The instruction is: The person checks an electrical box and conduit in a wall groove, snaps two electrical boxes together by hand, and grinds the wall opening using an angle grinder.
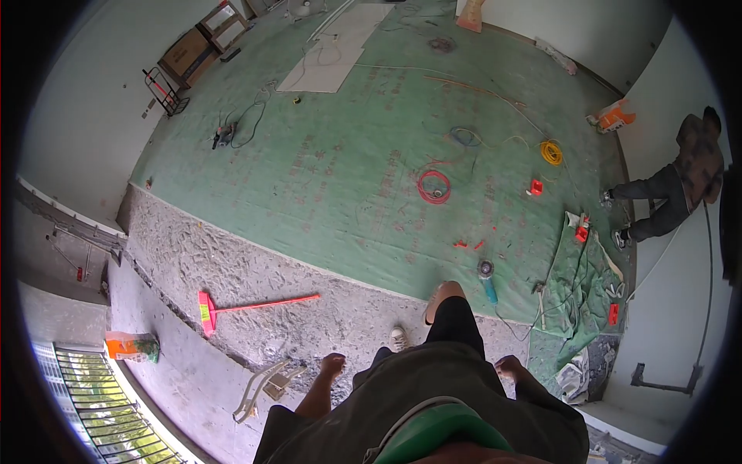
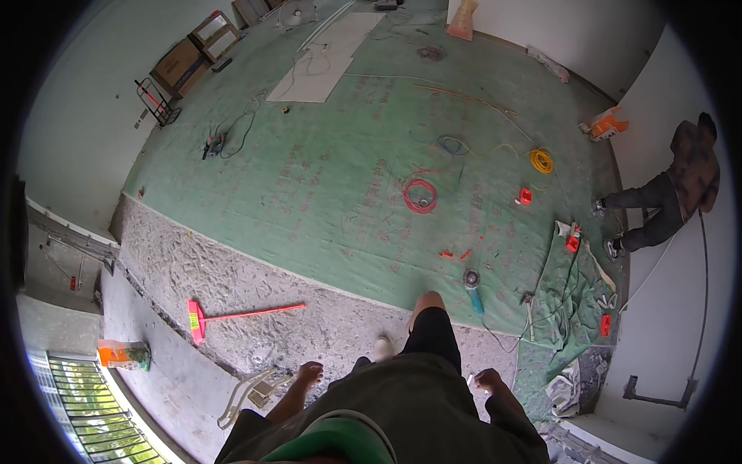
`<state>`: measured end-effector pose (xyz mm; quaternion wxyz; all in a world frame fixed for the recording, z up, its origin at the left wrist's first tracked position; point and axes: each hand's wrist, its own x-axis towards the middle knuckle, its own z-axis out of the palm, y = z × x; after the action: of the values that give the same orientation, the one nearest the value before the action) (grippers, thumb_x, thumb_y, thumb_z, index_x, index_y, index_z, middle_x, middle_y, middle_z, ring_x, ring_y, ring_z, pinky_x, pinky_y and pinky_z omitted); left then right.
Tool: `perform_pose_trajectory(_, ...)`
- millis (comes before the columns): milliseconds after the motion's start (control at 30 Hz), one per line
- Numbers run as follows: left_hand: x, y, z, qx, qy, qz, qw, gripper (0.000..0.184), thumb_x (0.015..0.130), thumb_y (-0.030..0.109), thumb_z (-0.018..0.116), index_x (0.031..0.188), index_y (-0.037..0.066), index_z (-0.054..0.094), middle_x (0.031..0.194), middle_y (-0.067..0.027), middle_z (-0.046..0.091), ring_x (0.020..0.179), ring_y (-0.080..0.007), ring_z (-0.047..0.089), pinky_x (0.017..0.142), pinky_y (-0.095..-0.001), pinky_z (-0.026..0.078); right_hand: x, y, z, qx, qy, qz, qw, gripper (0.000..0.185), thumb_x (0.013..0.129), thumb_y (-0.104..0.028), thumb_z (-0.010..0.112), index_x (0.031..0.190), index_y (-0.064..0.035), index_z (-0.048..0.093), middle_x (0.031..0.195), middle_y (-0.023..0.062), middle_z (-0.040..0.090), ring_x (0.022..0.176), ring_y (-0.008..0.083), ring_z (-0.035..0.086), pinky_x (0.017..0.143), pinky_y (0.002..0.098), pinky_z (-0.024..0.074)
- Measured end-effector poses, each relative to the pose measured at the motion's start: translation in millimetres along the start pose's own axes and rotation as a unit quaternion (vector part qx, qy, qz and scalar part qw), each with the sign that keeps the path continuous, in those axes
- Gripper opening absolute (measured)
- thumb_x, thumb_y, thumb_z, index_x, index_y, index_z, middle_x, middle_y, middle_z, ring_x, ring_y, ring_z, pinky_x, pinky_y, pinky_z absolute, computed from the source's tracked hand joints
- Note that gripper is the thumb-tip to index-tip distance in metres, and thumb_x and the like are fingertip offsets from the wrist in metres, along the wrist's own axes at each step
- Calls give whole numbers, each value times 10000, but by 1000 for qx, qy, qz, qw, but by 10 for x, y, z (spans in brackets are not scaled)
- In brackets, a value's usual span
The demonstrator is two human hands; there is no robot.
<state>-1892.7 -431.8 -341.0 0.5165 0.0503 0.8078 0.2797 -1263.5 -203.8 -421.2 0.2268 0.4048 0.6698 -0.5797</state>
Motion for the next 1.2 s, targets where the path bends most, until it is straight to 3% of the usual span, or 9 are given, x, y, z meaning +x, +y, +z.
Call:
perform_pose_trajectory(133,224,178,120,-38,-76,-64,994,122,769,98,603,885,117,638,719,-32,625,573,-132,583,481,-285,479,273,-556,-470,-225,-21,113,968,185,647,-183,581,812,-141,652,831,100,624,779,245,598,668,339,476)
perform_pose_trajectory(333,300,1229,-56,172,-45,-23,984,121,802,85,556,915,77,595,744,-85,628,596,-162,588,484,-297,483,1220,-1815,-1870,-189,93,81,974,206,617,-130,584,802,-148,674,853,76,646,813,235,613,733,331,484)
perform_pose_trajectory(700,654,2816,-421,18,33,-197,980,33,750,102,570,750,70,579,648,-54,571,561,-162,566,491,-319,468,2099,-3296,-4492,-44,268,-19,962,177,651,-199,602,791,-121,677,809,105,639,787,231,618,709,332,484)
perform_pose_trajectory(867,1012,3061,-566,230,-61,55,970,87,742,150,599,726,66,612,687,-64,599,583,-167,581,506,-327,466,1882,-3185,-4328,-49,302,48,951,136,648,-202,628,746,-121,678,751,86,644,730,212,619,673,321,483)
perform_pose_trajectory(933,1128,3536,-640,154,-69,-85,982,190,751,242,605,786,62,656,759,-58,635,640,-163,598,584,-328,481,1641,-3277,-4088,-2,280,138,950,100,646,-178,621,715,-128,674,731,65,647,711,202,617,658,319,484)
perform_pose_trajectory(1000,1716,3604,-832,243,-94,-2,965,232,747,295,589,796,80,661,784,-65,641,691,-183,603,630,-334,477,1739,-2812,-3656,-5,269,120,956,89,630,-153,621,701,-138,673,730,57,648,708,197,618,644,316,486)
perform_pose_trajectory(1067,2510,3684,-1173,392,-136,120,902,275,742,347,572,807,97,665,809,-72,648,741,-204,607,676,-341,472,1609,-2761,-3121,23,291,199,936,113,635,-154,605,720,-142,678,748,48,654,692,186,622,607,321,489)
perform_pose_trajectory(1100,2789,3944,-1295,451,-161,170,862,296,740,374,564,812,106,667,821,-76,651,767,-214,610,699,-345,470,1464,-3021,-3025,-259,138,183,938,114,641,-192,611,724,-140,671,725,53,643,685,201,620,592,348,488)
perform_pose_trajectory(1200,3484,4792,-1537,588,-186,254,745,310,748,390,531,764,107,656,764,-74,645,768,-224,604,721,-357,461,1435,-3263,-2341,-41,194,251,948,163,651,-225,621,774,-120,644,714,86,614,717,272,608,610,393,491)
